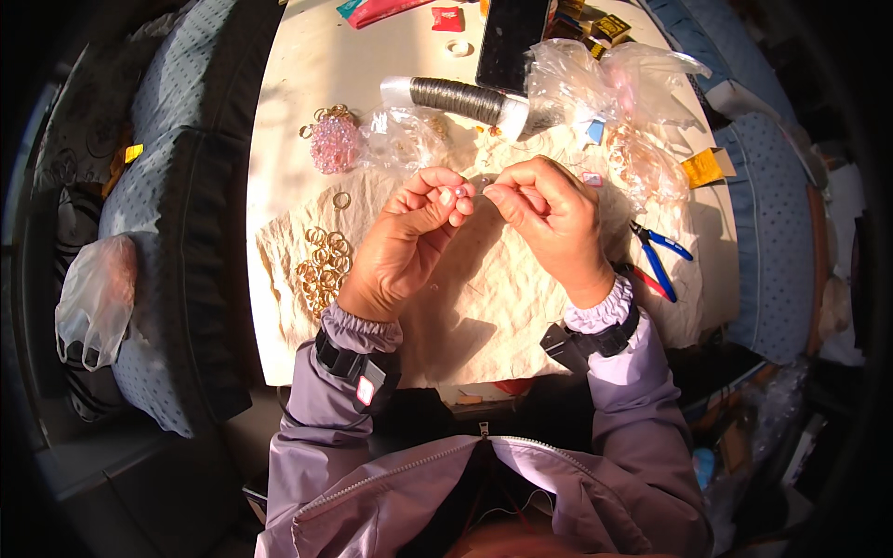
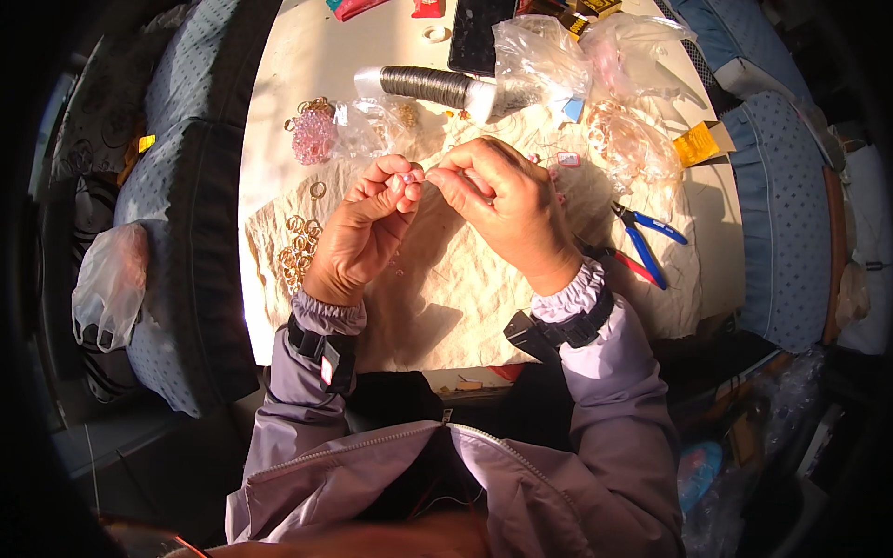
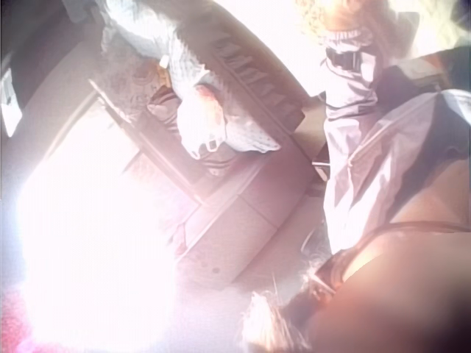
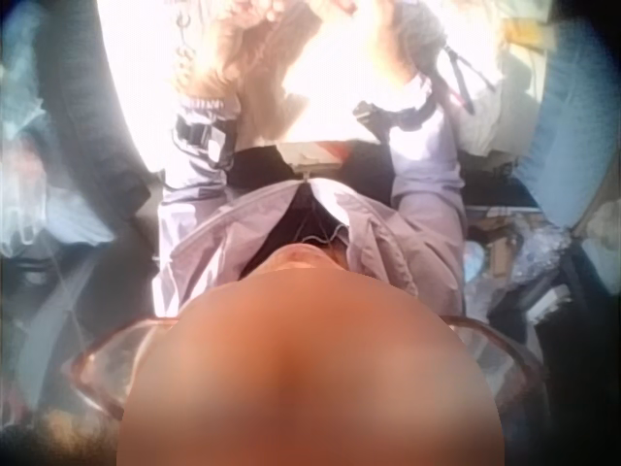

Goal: The person assembles a beaded keychain by threading pink beads onto a wire, using pliers to open and close jump rings, and attaching a metal ring. The finished keychain is placed on the table.

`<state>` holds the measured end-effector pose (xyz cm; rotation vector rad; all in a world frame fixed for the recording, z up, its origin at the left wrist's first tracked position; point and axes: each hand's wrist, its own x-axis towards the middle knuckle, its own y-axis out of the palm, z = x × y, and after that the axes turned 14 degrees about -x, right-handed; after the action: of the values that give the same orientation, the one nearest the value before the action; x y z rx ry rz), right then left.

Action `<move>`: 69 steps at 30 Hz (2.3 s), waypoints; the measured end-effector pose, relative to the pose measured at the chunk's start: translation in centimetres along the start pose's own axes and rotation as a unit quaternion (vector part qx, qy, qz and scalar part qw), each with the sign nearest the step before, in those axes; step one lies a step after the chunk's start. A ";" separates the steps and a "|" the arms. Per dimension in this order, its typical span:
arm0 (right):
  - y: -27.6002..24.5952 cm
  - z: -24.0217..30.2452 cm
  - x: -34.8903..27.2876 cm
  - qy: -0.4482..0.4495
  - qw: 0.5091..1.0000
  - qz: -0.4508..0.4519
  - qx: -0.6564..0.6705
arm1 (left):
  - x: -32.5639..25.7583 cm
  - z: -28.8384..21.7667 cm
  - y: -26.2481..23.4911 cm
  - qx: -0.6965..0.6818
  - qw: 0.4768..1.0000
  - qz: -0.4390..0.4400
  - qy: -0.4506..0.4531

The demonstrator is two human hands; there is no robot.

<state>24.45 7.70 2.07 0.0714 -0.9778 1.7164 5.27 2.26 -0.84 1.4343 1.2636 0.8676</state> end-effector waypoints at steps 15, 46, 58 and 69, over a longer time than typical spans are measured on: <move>-0.2 0.4 0.1 -0.007 1.000 -0.007 -0.029 | 0.1 0.1 0.2 0.005 1.000 0.002 -0.010; -0.1 0.0 -0.1 0.017 1.000 0.012 -0.003 | 0.1 0.1 0.3 0.036 0.999 -0.010 -0.003; -0.3 0.2 0.0 0.009 1.000 0.005 -0.021 | 0.2 0.1 0.5 0.058 0.998 -0.017 0.004; -0.1 0.0 0.0 -0.007 0.999 0.009 -0.033 | 0.3 0.0 0.3 0.091 0.996 -0.015 0.014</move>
<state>24.54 7.71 2.19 0.0316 -1.0475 1.7007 5.39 2.54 -0.62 1.5452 1.4108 0.7700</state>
